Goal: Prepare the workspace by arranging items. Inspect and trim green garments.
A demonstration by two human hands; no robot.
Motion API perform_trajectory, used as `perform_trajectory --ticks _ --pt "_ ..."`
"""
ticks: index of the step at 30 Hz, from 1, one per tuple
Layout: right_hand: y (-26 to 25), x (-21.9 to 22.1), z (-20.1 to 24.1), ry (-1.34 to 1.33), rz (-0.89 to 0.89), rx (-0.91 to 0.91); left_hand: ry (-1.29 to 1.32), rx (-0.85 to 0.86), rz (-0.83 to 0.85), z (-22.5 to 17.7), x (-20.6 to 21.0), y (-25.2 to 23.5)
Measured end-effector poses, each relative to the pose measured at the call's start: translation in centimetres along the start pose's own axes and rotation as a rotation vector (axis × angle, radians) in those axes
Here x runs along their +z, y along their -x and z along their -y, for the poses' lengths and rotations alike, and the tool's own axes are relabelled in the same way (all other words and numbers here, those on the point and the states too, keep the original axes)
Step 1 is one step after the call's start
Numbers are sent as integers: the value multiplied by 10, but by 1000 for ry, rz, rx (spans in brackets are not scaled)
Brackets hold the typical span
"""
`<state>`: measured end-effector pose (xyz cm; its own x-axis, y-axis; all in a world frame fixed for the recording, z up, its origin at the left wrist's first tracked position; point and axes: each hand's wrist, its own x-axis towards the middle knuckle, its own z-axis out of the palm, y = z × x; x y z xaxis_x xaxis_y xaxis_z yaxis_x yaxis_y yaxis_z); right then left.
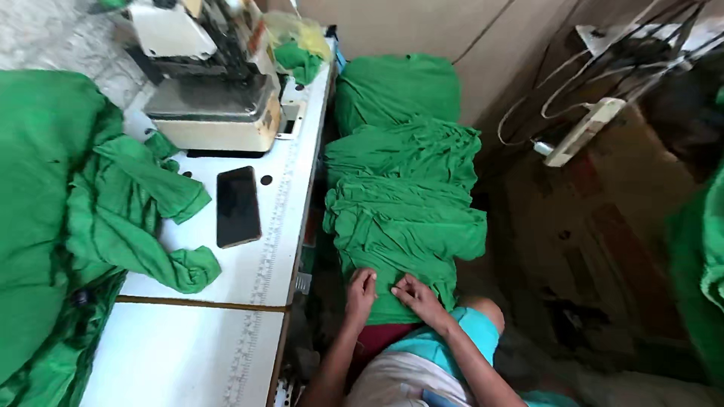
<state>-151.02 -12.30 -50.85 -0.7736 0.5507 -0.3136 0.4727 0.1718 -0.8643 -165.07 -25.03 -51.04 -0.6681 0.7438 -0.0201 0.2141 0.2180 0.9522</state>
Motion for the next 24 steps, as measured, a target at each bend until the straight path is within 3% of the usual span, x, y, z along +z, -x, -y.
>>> perform_trajectory --ticks 3,7,10,16,21,24 --pt "6 0 -4 -65 -90 -25 110 -163 -255 16 -18 2" --pt "11 -2 -6 250 -107 -41 40 -307 -465 53 -50 -12" --pt "11 2 -1 379 -124 -80 49 -284 -429 59 -61 -27" --pt "13 4 -3 360 -159 -95 -128 -218 -257 46 -49 -66" --pt "21 8 -2 359 -331 -297 -272 -298 -324 48 -50 -54" --pt "22 4 19 338 -265 -165 -281 -110 -409 38 -43 -25"
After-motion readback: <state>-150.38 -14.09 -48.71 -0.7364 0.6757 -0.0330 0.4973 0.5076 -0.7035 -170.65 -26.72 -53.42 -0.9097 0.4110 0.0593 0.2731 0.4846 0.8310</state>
